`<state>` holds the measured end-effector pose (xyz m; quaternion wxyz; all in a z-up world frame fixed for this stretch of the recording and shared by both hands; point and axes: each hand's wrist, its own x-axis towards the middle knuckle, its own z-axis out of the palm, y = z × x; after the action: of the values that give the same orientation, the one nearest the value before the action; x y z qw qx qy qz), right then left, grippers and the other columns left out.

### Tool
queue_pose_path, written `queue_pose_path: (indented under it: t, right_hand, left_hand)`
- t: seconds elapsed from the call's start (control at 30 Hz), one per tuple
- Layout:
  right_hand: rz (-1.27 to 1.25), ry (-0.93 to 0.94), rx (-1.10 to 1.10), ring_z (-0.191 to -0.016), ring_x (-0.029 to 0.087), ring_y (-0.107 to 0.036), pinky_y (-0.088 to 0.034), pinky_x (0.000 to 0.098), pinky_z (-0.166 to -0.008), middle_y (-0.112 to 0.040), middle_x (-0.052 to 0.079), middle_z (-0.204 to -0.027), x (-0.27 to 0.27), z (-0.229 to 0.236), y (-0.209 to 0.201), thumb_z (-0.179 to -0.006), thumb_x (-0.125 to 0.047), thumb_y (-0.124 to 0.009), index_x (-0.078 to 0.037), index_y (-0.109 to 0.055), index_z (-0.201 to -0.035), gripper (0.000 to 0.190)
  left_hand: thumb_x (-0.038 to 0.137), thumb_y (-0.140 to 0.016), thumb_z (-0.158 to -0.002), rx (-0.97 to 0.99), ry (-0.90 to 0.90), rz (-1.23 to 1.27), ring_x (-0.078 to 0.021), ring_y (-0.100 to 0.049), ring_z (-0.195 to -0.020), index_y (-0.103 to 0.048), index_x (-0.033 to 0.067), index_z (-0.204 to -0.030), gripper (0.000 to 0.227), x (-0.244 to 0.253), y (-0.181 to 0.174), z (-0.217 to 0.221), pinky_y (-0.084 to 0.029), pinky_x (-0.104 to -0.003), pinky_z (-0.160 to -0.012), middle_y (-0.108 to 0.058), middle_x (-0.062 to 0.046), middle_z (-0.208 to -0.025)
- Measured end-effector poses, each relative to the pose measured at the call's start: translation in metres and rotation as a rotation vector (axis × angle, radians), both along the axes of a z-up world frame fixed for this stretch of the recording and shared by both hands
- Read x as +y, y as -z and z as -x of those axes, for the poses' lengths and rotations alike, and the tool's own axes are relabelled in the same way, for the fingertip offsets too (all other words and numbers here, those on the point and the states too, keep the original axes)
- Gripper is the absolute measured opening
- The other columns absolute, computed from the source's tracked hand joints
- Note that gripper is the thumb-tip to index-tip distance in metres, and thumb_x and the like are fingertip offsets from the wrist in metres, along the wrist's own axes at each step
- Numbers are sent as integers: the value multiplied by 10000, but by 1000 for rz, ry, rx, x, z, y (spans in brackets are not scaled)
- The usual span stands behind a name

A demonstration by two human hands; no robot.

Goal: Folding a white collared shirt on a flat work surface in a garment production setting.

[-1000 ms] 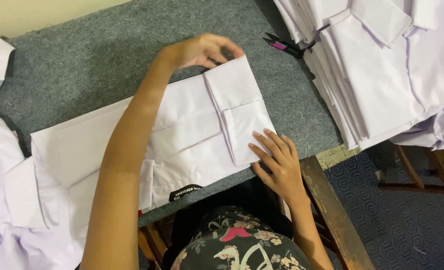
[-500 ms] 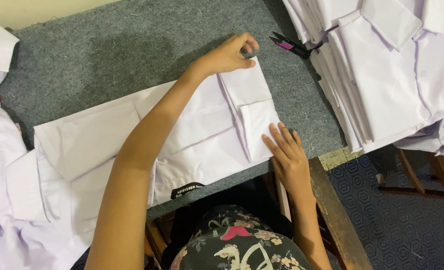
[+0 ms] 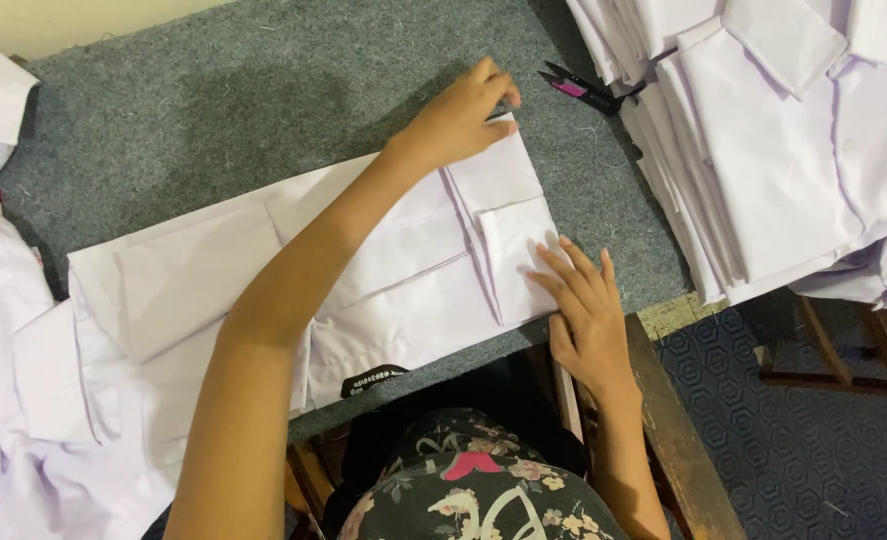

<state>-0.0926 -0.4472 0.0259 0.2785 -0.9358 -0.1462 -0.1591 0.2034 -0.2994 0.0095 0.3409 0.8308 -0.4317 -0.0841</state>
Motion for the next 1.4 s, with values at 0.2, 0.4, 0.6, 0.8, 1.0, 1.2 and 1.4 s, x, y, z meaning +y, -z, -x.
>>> queue_pose_path:
  t: [0.2,0.4,0.6,0.8,1.0,1.2,1.4]
  right_hand:
    - [113,244,185,-1572,291,-189,-126,520,-1279,-245,160,-1685,25,-43,0,-1129,-272,-209,4,-252,-1602,549]
    - [266,354,278,-1574,325,-140,-187,588,-1215,-165,165,-1715,37,-57,27,-1126,-196,-320,-27,-231,-1637,546]
    - [393,394,147,-1587,282,-123,-78,546,-1229,-159,131,-1725,35,-56,52,-1147,-256,-279,-49,-252,-1642,537]
    - [394,384,137,-1590,283,-104,15,532,-1228,-161,149,-1725,37,-52,53,-1150,-284,-272,-27,-268,-1635,549]
    - [297,248,416,-1589,279,-35,42,573,-1222,-86,131,-1727,32,-10,22,-1115,-466,-230,-73,-159,-1644,663]
    - [284,144,448,-1557,221,-213,-139,596,-1201,-271,38,-1693,13,30,5,-1064,-401,-432,-153,-328,-1604,603]
    - [-86,65,185,-1375,292,-540,-237,535,-1233,-618,100,-1443,8,18,14,-1067,-334,-420,-111,-589,-1427,456]
  left_hand:
    - [492,-201,-1094,-247,-111,-362,-331,-121,-1549,-203,33,-1595,680,-9,-15,89,-136,-568,-1261,-109,-172,-1679]
    - [410,-463,-1079,-596,-273,-1,-339,-310,-1527,-378,-2,-1571,647,-12,68,120,-194,-537,-1226,-373,-247,-1605]
    - [379,-477,-1063,-635,-294,-16,-343,-311,-1529,-409,6,-1554,620,-12,70,121,-212,-515,-1225,-358,-236,-1617]
    - [336,-470,-1049,-659,-306,-44,-349,-308,-1531,-388,11,-1564,614,-12,70,123,-210,-519,-1224,-347,-245,-1621]
    - [312,-428,-1050,-609,-266,-128,-356,-234,-1558,-326,-1,-1590,632,-10,67,123,-157,-529,-1234,-271,-247,-1656]
    - [326,-410,-1071,-533,-233,-181,-361,-183,-1573,-282,-2,-1608,642,-8,61,124,-107,-536,-1243,-216,-246,-1675]
    - [334,-384,-1083,-499,-221,-188,-355,-149,-1580,-263,3,-1614,638,-8,63,122,-75,-544,-1240,-186,-242,-1684]
